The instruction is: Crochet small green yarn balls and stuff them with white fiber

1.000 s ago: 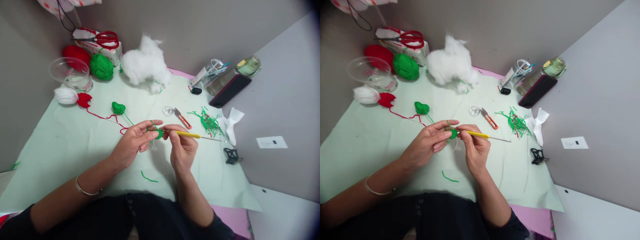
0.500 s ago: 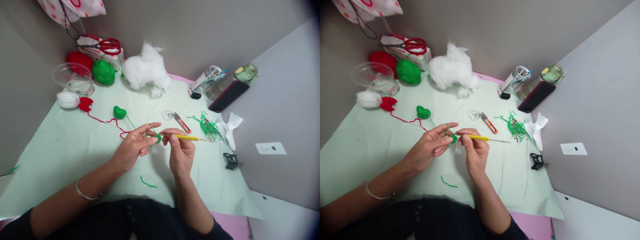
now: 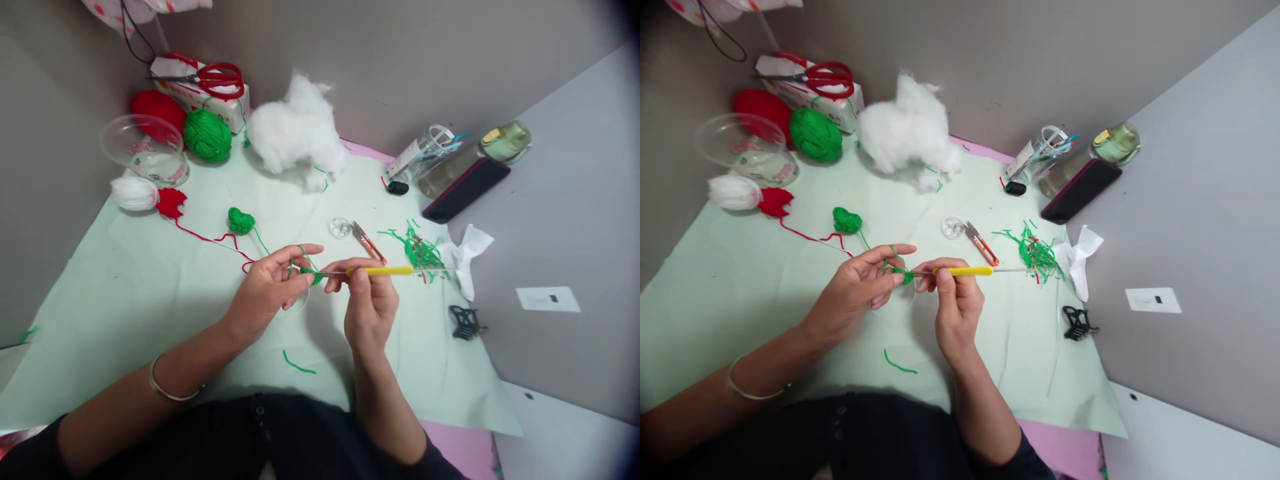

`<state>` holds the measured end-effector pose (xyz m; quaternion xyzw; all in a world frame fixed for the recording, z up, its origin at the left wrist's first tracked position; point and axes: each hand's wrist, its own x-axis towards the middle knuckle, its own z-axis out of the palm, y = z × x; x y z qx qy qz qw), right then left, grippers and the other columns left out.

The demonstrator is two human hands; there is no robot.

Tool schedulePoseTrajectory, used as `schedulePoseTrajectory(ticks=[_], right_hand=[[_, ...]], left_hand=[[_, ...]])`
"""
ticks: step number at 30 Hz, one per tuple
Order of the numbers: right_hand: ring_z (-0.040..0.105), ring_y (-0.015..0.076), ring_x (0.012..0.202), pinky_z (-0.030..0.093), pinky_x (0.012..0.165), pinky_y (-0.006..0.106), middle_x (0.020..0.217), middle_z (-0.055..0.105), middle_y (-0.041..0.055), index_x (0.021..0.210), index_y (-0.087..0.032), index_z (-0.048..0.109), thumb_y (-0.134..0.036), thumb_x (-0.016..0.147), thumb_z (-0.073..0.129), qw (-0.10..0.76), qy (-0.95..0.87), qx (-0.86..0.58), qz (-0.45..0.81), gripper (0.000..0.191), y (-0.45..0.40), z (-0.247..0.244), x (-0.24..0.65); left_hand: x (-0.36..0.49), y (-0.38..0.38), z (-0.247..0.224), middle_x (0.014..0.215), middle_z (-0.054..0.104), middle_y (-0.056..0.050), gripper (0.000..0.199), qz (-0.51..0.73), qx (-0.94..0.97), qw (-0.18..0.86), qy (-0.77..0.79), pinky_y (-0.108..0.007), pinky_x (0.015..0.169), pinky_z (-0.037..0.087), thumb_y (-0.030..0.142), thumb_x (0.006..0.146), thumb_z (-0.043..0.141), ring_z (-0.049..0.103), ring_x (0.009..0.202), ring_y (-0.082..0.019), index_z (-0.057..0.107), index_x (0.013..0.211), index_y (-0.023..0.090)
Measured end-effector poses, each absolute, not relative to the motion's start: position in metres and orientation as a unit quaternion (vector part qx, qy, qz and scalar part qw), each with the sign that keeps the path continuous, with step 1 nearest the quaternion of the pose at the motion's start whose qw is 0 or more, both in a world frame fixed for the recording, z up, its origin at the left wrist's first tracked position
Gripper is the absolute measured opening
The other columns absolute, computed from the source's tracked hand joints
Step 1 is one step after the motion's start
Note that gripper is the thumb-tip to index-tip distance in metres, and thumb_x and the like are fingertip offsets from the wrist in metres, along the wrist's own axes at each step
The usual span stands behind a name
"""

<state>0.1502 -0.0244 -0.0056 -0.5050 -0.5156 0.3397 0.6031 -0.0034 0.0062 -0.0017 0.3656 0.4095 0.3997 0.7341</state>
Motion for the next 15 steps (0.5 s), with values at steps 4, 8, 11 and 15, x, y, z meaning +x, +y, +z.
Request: schedulePoseTrajectory(ticks=[4,8,11,15], right_hand=[[0.067,0.0129,0.062,0.056,0.060,0.030,0.089,0.074,0.0034,0.099,-0.021,0.065,-0.025,0.104,0.048,0.597,-0.547,-0.508,0.294,0.019,-0.028,-0.005,0.150],[0.070,0.0141,0.069,0.057,0.064,0.031,0.092,0.073,0.0031,0.108,-0.023,0.066,-0.016,0.103,0.046,0.552,-0.639,-0.501,0.188,0.022,-0.029,-0.010,0.153],[0.072,0.0180,0.082,0.059,0.070,0.032,0.095,0.074,0.0056,0.114,-0.024,0.064,-0.013,0.100,0.049,0.493,-0.721,-0.482,0.066,0.023,-0.031,-0.018,0.152],[0.070,0.0176,0.085,0.058,0.070,0.029,0.098,0.073,0.0067,0.115,-0.023,0.068,-0.009,0.095,0.060,0.430,-0.743,-0.510,-0.043,0.026,-0.033,-0.028,0.148]], left_hand=[[-0.004,0.007,-0.004,0.095,0.059,0.000,0.037,0.396,0.384,0.722,0.417,-0.020,0.046,0.034,0.024,0.084,0.074,0.041,0.049,-0.001,0.074,0.121,0.027],[-0.002,0.006,-0.003,0.085,0.057,0.002,0.035,0.400,0.404,0.695,0.441,-0.021,0.047,0.033,0.022,0.084,0.073,0.039,0.050,-0.003,0.075,0.119,0.025],[0.003,0.004,0.000,0.080,0.055,0.003,0.038,0.419,0.412,0.658,0.471,-0.020,0.050,0.035,0.017,0.081,0.074,0.038,0.053,-0.005,0.074,0.119,0.023],[0.006,0.003,0.000,0.070,0.051,0.006,0.054,0.401,0.334,0.730,0.441,-0.018,0.046,0.031,0.018,0.078,0.078,0.035,0.049,-0.004,0.066,0.131,0.022]])
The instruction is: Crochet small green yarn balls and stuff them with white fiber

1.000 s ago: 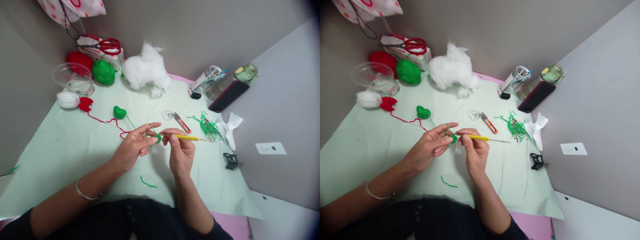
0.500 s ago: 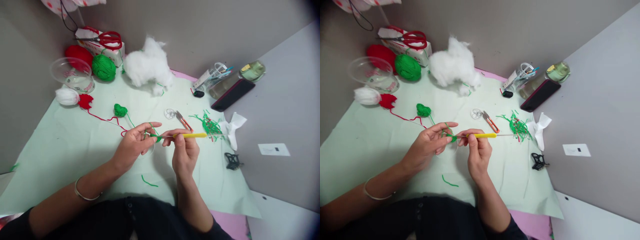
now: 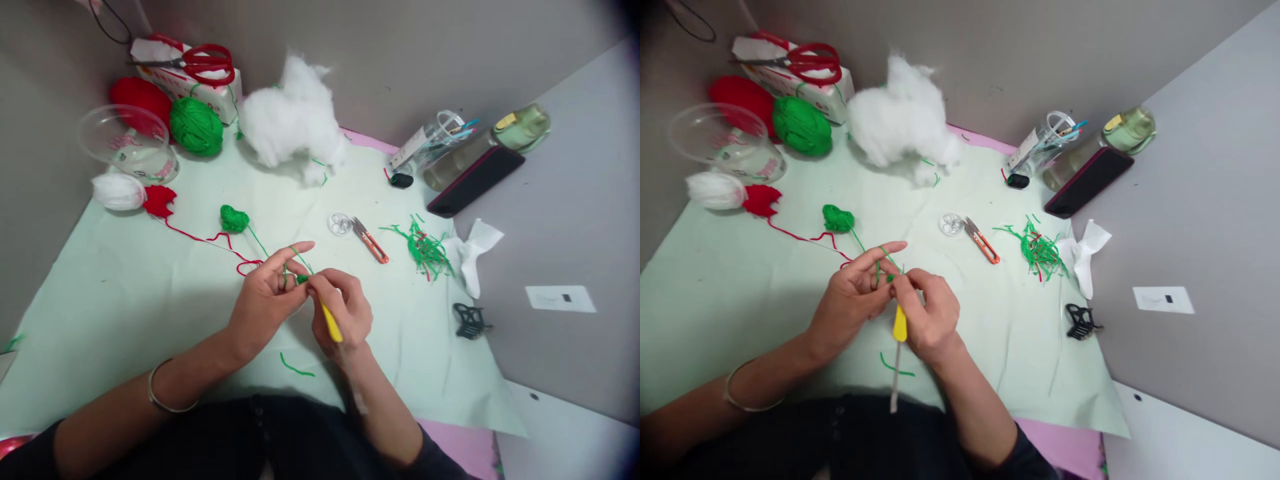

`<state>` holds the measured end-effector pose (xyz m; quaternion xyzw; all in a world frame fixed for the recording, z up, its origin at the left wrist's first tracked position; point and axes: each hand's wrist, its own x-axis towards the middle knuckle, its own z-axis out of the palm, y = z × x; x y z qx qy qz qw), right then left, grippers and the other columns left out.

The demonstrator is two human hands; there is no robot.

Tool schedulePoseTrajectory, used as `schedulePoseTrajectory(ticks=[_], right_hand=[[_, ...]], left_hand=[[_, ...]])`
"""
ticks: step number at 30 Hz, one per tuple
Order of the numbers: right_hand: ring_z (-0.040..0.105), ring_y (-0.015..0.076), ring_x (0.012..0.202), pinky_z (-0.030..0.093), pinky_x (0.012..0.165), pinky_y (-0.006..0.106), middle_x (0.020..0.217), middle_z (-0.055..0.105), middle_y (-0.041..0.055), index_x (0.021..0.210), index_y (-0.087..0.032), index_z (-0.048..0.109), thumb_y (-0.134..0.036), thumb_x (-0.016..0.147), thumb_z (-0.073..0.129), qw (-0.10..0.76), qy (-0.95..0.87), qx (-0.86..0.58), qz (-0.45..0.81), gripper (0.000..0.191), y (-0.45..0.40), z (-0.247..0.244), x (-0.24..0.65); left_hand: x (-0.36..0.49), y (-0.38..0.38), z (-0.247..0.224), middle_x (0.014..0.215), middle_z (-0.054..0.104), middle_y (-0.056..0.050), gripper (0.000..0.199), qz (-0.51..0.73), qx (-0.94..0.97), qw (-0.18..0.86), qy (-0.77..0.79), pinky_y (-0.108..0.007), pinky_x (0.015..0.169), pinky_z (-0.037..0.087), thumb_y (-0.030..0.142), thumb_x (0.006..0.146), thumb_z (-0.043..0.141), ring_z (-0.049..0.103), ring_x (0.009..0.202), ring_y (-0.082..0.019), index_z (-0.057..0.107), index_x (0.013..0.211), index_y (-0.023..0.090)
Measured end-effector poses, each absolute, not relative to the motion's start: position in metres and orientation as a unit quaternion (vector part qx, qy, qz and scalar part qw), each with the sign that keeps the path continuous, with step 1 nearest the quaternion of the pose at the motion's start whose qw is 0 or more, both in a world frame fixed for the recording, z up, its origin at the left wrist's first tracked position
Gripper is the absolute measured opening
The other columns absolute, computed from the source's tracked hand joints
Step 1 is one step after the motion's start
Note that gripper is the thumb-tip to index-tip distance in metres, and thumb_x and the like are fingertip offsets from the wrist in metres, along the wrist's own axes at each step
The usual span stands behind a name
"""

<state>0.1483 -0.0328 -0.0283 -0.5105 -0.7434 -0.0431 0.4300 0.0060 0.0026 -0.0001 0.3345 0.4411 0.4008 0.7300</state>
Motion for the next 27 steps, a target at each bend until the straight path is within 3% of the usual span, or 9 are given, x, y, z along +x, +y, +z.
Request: schedulePoseTrajectory(ticks=[2,5,7,10,12,15,17,27], right_hand=[[0.070,0.0182,0.088,0.058,0.072,0.031,0.103,0.073,0.0066,0.116,-0.026,0.071,-0.008,0.093,0.063,0.442,-0.733,-0.516,-0.037,0.030,-0.033,-0.028,0.149],[0.069,0.0198,0.084,0.058,0.068,0.035,0.098,0.072,0.0064,0.112,-0.027,0.073,-0.013,0.098,0.057,0.528,-0.670,-0.516,0.079,0.025,-0.030,-0.020,0.152],[0.066,0.0185,0.073,0.054,0.060,0.034,0.087,0.070,0.0054,0.105,-0.025,0.074,-0.018,0.100,0.053,0.592,-0.597,-0.513,0.173,0.023,-0.027,-0.015,0.154],[0.061,0.0160,0.065,0.051,0.055,0.032,0.083,0.067,0.0040,0.100,-0.024,0.074,-0.024,0.101,0.053,0.639,-0.515,-0.498,0.278,0.021,-0.021,-0.015,0.152],[0.065,0.0181,0.073,0.053,0.058,0.033,0.088,0.070,0.0051,0.099,-0.024,0.075,-0.025,0.100,0.055,0.632,-0.509,-0.497,0.307,0.019,-0.019,-0.020,0.148],[0.069,0.0210,0.086,0.055,0.067,0.034,0.090,0.073,0.0055,0.100,-0.025,0.076,-0.022,0.099,0.058,0.602,-0.528,-0.518,0.300,0.018,-0.018,-0.028,0.143],[0.068,0.0196,0.085,0.055,0.068,0.033,0.088,0.074,0.0044,0.102,-0.025,0.076,-0.020,0.099,0.057,0.594,-0.519,-0.531,0.309,0.020,-0.018,-0.033,0.141],[0.066,0.0167,0.082,0.053,0.067,0.030,0.089,0.072,0.0032,0.101,-0.026,0.077,-0.020,0.098,0.059,0.593,-0.483,-0.540,0.352,0.019,-0.018,-0.031,0.140]], left_hand=[[0.004,0.006,-0.002,0.058,0.039,0.010,0.052,0.364,0.253,0.808,0.388,-0.017,0.042,0.023,0.022,0.081,0.078,0.023,0.045,-0.003,0.066,0.132,0.020],[-0.001,0.013,-0.004,0.056,0.029,0.012,0.041,0.340,0.165,0.863,0.336,-0.015,0.041,0.018,0.022,0.084,0.077,0.013,0.046,-0.003,0.071,0.124,0.017],[-0.003,0.016,-0.004,0.059,0.033,0.010,0.035,0.348,0.154,0.862,0.336,-0.014,0.041,0.017,0.019,0.084,0.076,0.013,0.046,-0.001,0.075,0.119,0.019],[-0.004,0.018,-0.003,0.073,0.053,0.005,0.032,0.346,0.171,0.852,0.353,-0.016,0.040,0.015,0.019,0.084,0.077,0.018,0.044,0.002,0.077,0.116,0.023],[-0.003,0.019,-0.004,0.083,0.061,0.003,0.032,0.336,0.193,0.850,0.358,-0.018,0.040,0.014,0.019,0.082,0.078,0.023,0.042,0.003,0.077,0.113,0.025],[-0.002,0.020,-0.007,0.072,0.059,0.005,0.030,0.323,0.223,0.849,0.354,-0.019,0.040,0.016,0.019,0.083,0.076,0.029,0.042,0.001,0.078,0.112,0.025],[-0.003,0.022,-0.010,0.064,0.054,0.006,0.030,0.323,0.232,0.846,0.355,-0.019,0.041,0.018,0.020,0.085,0.075,0.031,0.043,-0.001,0.077,0.114,0.026],[-0.001,0.022,-0.017,0.068,0.056,0.006,0.039,0.328,0.261,0.828,0.372,-0.018,0.042,0.022,0.027,0.084,0.078,0.033,0.043,0.000,0.072,0.122,0.021]])
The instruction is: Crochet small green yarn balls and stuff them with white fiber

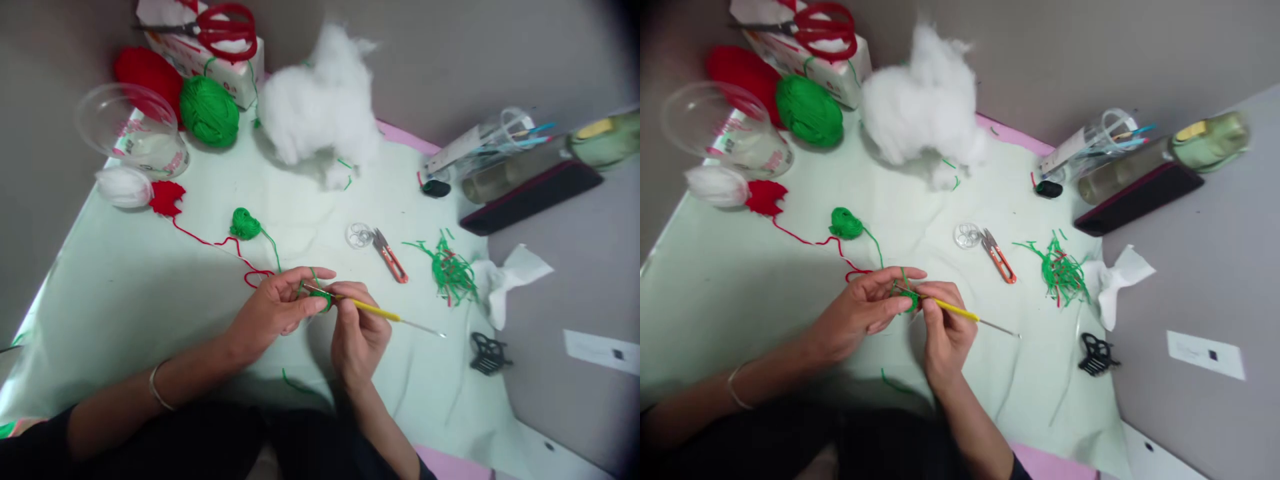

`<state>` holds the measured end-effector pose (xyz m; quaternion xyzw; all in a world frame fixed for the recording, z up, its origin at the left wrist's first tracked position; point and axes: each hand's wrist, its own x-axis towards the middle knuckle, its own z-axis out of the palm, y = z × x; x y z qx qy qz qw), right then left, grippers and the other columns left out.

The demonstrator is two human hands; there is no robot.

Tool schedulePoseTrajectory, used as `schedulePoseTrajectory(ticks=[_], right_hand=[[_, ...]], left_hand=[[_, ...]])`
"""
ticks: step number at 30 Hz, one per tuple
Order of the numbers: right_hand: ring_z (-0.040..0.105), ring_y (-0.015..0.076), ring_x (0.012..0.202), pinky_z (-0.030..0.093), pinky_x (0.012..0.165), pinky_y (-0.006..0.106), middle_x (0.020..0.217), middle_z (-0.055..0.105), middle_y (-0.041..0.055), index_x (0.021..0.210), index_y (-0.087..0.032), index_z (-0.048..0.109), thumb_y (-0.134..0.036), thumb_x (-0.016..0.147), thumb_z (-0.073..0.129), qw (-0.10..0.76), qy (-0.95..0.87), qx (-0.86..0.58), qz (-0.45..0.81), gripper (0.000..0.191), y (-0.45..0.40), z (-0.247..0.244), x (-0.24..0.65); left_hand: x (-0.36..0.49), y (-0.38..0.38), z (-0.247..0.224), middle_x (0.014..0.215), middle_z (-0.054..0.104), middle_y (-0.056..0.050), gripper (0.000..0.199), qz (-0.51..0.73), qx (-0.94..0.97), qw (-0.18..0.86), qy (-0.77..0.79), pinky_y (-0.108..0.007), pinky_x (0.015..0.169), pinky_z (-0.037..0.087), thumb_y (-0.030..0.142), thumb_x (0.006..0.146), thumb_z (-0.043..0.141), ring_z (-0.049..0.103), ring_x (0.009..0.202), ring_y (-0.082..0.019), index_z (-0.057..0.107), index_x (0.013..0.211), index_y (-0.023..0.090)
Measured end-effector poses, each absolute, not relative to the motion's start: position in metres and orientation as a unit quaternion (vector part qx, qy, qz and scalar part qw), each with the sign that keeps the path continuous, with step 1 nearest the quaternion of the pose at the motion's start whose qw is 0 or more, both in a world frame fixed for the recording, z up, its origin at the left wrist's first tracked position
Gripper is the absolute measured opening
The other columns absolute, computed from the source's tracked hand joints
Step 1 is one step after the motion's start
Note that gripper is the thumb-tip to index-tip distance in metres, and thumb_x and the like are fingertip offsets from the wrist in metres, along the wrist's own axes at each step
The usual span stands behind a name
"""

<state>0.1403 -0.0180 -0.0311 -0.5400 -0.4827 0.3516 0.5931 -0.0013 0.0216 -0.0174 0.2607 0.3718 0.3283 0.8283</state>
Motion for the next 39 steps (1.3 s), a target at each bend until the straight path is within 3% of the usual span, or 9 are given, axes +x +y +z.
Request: schedulePoseTrajectory(ticks=[5,9,11,16,19,22,28,31,39], right_hand=[[0.067,0.0149,0.080,0.055,0.068,0.028,0.092,0.071,0.0031,0.105,-0.026,0.076,-0.016,0.099,0.058,0.575,-0.537,-0.542,0.295,0.022,-0.024,-0.026,0.138],[0.070,0.0186,0.094,0.059,0.077,0.033,0.107,0.073,0.0065,0.118,-0.031,0.075,-0.011,0.093,0.064,0.539,-0.680,-0.496,0.043,0.033,-0.030,-0.025,0.136],[0.070,0.0190,0.093,0.058,0.076,0.034,0.105,0.074,0.0066,0.118,-0.031,0.075,-0.011,0.094,0.063,0.565,-0.675,-0.474,0.023,0.033,-0.033,-0.019,0.137],[0.065,0.0129,0.068,0.054,0.067,0.030,0.086,0.071,0.0014,0.099,-0.027,0.077,-0.024,0.100,0.058,0.691,-0.492,-0.449,0.283,0.019,-0.043,0.020,0.140],[0.062,0.0115,0.066,0.051,0.063,0.028,0.086,0.069,0.0007,0.094,-0.026,0.078,-0.031,0.097,0.064,0.713,-0.439,-0.387,0.385,0.015,-0.048,0.039,0.137],[0.060,0.0115,0.069,0.048,0.065,0.027,0.086,0.069,0.0011,0.095,-0.025,0.079,-0.032,0.095,0.068,0.702,-0.462,-0.370,0.397,0.013,-0.049,0.049,0.135],[0.058,0.0095,0.064,0.046,0.063,0.025,0.084,0.070,0.0011,0.092,-0.022,0.077,-0.035,0.094,0.068,0.717,-0.396,-0.347,0.457,0.016,-0.040,0.057,0.135],[0.056,0.0077,0.058,0.044,0.058,0.023,0.082,0.070,0.0009,0.088,-0.021,0.075,-0.038,0.092,0.070,0.721,-0.353,-0.332,0.496,0.018,-0.032,0.061,0.134],[0.045,0.0035,0.048,0.040,0.047,0.016,0.073,0.068,-0.0020,0.084,-0.019,0.073,-0.041,0.080,0.083,0.688,-0.273,-0.254,0.623,0.025,-0.014,0.090,0.139]], left_hand=[[0.002,0.012,-0.013,0.091,0.064,0.001,0.044,0.379,0.280,0.787,0.398,-0.016,0.039,0.024,0.025,0.082,0.080,0.036,0.042,0.003,0.071,0.125,0.021],[0.003,0.003,-0.002,0.070,0.052,0.007,0.042,0.410,0.218,0.820,0.334,-0.012,0.039,0.023,0.021,0.079,0.082,0.028,0.042,0.003,0.073,0.119,0.014],[0.001,-0.001,0.008,0.064,0.044,0.009,0.035,0.397,0.181,0.853,0.285,-0.010,0.039,0.023,0.019,0.078,0.082,0.023,0.043,0.003,0.076,0.111,0.010],[-0.009,-0.006,0.038,0.061,0.040,0.010,0.031,0.404,0.190,0.856,0.260,-0.009,0.037,0.024,0.013,0.076,0.082,0.023,0.042,0.003,0.078,0.106,0.010],[-0.011,-0.012,0.055,0.066,0.051,0.007,0.030,0.408,0.274,0.833,0.255,-0.009,0.038,0.026,0.015,0.077,0.082,0.028,0.040,0.004,0.079,0.107,0.015],[-0.009,-0.017,0.067,0.074,0.062,0.003,0.031,0.414,0.357,0.796,0.258,-0.011,0.041,0.033,0.020,0.081,0.081,0.038,0.042,0.003,0.077,0.111,0.020],[-0.009,-0.009,0.073,0.080,0.063,0.002,0.025,0.416,0.420,0.763,0.262,-0.015,0.053,0.047,0.026,0.088,0.074,0.053,0.054,-0.003,0.078,0.112,0.023],[-0.010,0.001,0.074,0.086,0.062,0.002,0.025,0.411,0.433,0.756,0.269,-0.016,0.052,0.047,0.026,0.086,0.076,0.053,0.053,-0.002,0.077,0.111,0.024],[-0.015,0.033,0.118,0.081,0.064,0.003,0.033,0.318,0.588,0.718,0.193,-0.018,0.051,0.047,0.024,0.089,0.073,0.060,0.052,-0.005,0.072,0.122,0.025]])
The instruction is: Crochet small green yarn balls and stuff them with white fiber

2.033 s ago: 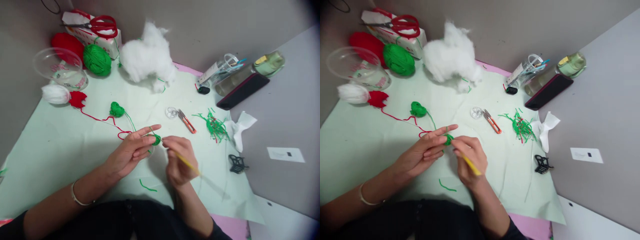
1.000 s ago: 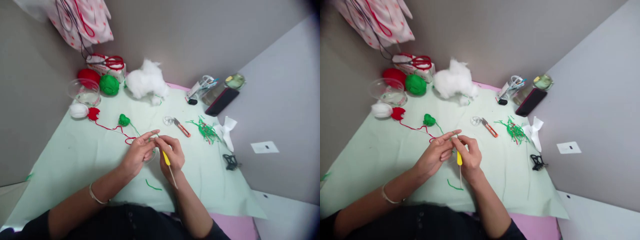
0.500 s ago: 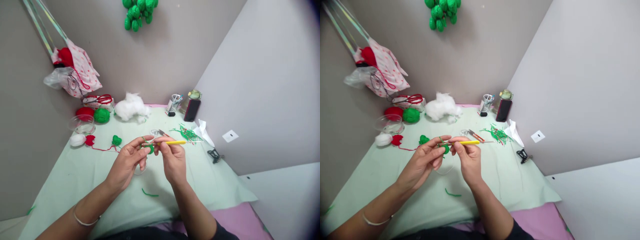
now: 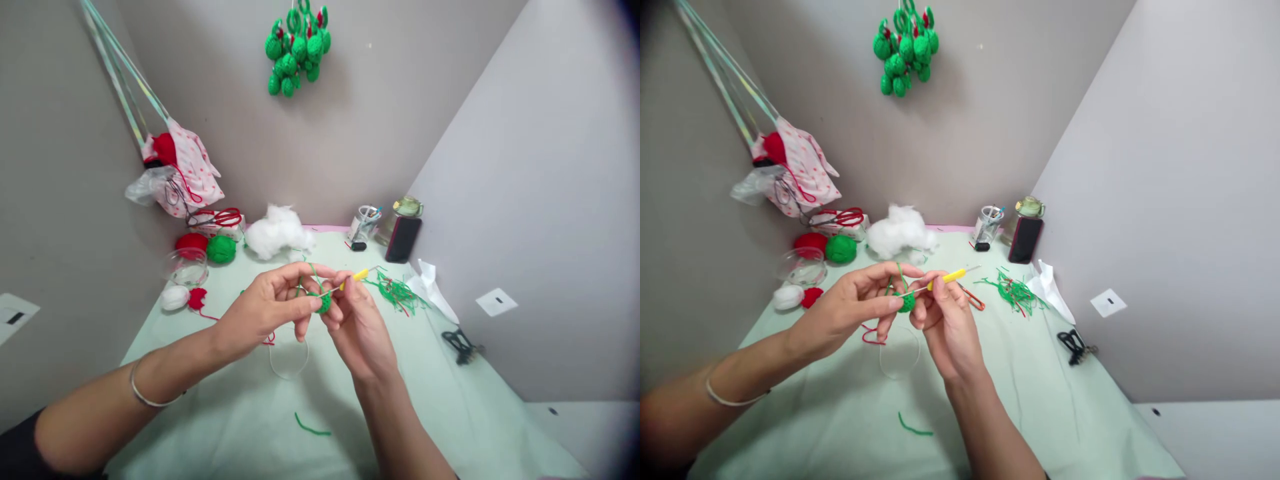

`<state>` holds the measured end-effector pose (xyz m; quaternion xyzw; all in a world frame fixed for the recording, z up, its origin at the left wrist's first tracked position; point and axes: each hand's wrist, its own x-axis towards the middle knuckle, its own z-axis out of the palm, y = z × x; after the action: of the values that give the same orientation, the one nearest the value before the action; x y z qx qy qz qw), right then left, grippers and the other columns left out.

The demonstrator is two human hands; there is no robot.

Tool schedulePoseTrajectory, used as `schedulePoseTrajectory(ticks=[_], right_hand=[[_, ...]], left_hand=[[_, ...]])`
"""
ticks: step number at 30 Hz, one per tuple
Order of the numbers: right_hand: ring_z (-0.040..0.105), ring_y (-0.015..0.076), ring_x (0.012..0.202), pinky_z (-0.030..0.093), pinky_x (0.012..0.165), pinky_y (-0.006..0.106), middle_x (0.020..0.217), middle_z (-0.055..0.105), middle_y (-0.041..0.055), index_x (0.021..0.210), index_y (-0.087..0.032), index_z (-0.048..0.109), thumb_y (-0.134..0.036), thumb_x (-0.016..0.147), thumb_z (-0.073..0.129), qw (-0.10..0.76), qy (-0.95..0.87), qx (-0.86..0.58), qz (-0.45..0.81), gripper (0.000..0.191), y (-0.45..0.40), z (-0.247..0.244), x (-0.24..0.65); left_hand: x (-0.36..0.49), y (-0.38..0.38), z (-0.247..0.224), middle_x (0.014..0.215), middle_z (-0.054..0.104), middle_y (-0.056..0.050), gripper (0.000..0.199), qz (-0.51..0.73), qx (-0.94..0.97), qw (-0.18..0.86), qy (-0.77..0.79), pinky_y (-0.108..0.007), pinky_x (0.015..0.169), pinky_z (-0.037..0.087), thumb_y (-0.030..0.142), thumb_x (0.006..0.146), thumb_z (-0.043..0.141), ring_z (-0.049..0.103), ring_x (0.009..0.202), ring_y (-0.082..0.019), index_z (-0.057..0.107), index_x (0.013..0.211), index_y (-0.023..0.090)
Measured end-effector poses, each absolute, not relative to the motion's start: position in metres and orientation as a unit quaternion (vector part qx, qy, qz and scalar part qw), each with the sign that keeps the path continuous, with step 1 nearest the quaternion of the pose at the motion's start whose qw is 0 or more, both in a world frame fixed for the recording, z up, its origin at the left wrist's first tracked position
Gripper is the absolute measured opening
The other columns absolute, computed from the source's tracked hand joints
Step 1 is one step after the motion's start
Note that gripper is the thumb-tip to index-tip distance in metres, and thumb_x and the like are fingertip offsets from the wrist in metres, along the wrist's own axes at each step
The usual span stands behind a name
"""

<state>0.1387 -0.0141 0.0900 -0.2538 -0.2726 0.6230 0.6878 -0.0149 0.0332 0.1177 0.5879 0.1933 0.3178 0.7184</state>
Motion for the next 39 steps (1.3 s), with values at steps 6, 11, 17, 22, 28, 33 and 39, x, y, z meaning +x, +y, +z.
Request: schedulePoseTrajectory(ticks=[6,11,17,22,28,33,39], right_hand=[[0.049,0.0052,0.050,0.045,0.049,0.016,0.066,0.063,-0.0035,0.088,-0.022,0.073,-0.041,0.087,0.077,0.706,-0.281,-0.238,0.605,0.020,-0.022,0.079,0.139],[0.051,0.0052,0.050,0.045,0.047,0.016,0.075,0.069,-0.0007,0.087,-0.021,0.073,-0.042,0.084,0.079,0.726,-0.253,-0.268,0.581,0.022,-0.019,0.060,0.135],[0.056,0.0054,0.052,0.045,0.048,0.017,0.082,0.072,0.0004,0.089,-0.021,0.074,-0.042,0.082,0.081,0.729,-0.254,-0.271,0.575,0.023,-0.011,0.052,0.130],[0.058,0.0065,0.053,0.046,0.051,0.019,0.083,0.073,0.0015,0.088,-0.021,0.074,-0.042,0.086,0.078,0.725,-0.289,-0.290,0.554,0.022,-0.007,0.053,0.128],[0.055,0.0069,0.051,0.046,0.049,0.019,0.079,0.072,0.0011,0.089,-0.020,0.069,-0.044,0.088,0.074,0.706,-0.291,-0.308,0.567,0.024,0.000,0.061,0.130],[0.052,0.0060,0.049,0.044,0.045,0.018,0.075,0.068,-0.0013,0.087,-0.020,0.069,-0.045,0.082,0.079,0.705,-0.267,-0.299,0.586,0.027,0.009,0.059,0.132],[0.046,0.0047,0.049,0.043,0.044,0.016,0.071,0.064,-0.0037,0.084,-0.020,0.068,-0.039,0.080,0.082,0.750,-0.209,-0.284,0.560,0.024,0.024,0.051,0.150]], left_hand=[[-0.004,0.024,0.105,0.081,0.065,0.001,0.032,0.357,0.488,0.777,0.174,-0.018,0.049,0.048,0.025,0.086,0.075,0.057,0.051,-0.005,0.075,0.118,0.023],[0.001,0.015,0.081,0.070,0.060,0.002,0.035,0.373,0.409,0.798,0.238,-0.016,0.046,0.042,0.024,0.083,0.078,0.048,0.047,-0.004,0.074,0.117,0.019],[-0.002,0.015,0.079,0.068,0.052,0.006,0.042,0.400,0.436,0.748,0.301,-0.015,0.043,0.034,0.026,0.083,0.078,0.036,0.044,-0.001,0.068,0.123,0.019],[-0.011,0.022,0.074,0.069,0.048,0.007,0.046,0.397,0.455,0.736,0.306,-0.016,0.044,0.031,0.027,0.086,0.077,0.034,0.044,0.000,0.066,0.129,0.021],[-0.015,0.028,0.076,0.079,0.054,0.004,0.042,0.391,0.445,0.749,0.298,-0.016,0.043,0.032,0.029,0.084,0.078,0.036,0.044,0.001,0.069,0.125,0.021],[-0.013,0.046,0.080,0.084,0.057,0.003,0.038,0.367,0.480,0.751,0.266,-0.018,0.041,0.030,0.029,0.082,0.078,0.039,0.044,0.000,0.073,0.119,0.024],[0.009,0.100,0.096,0.083,0.062,0.000,0.037,0.259,0.657,0.680,0.196,-0.019,0.049,0.037,0.023,0.085,0.069,0.043,0.051,-0.005,0.075,0.121,0.023]])
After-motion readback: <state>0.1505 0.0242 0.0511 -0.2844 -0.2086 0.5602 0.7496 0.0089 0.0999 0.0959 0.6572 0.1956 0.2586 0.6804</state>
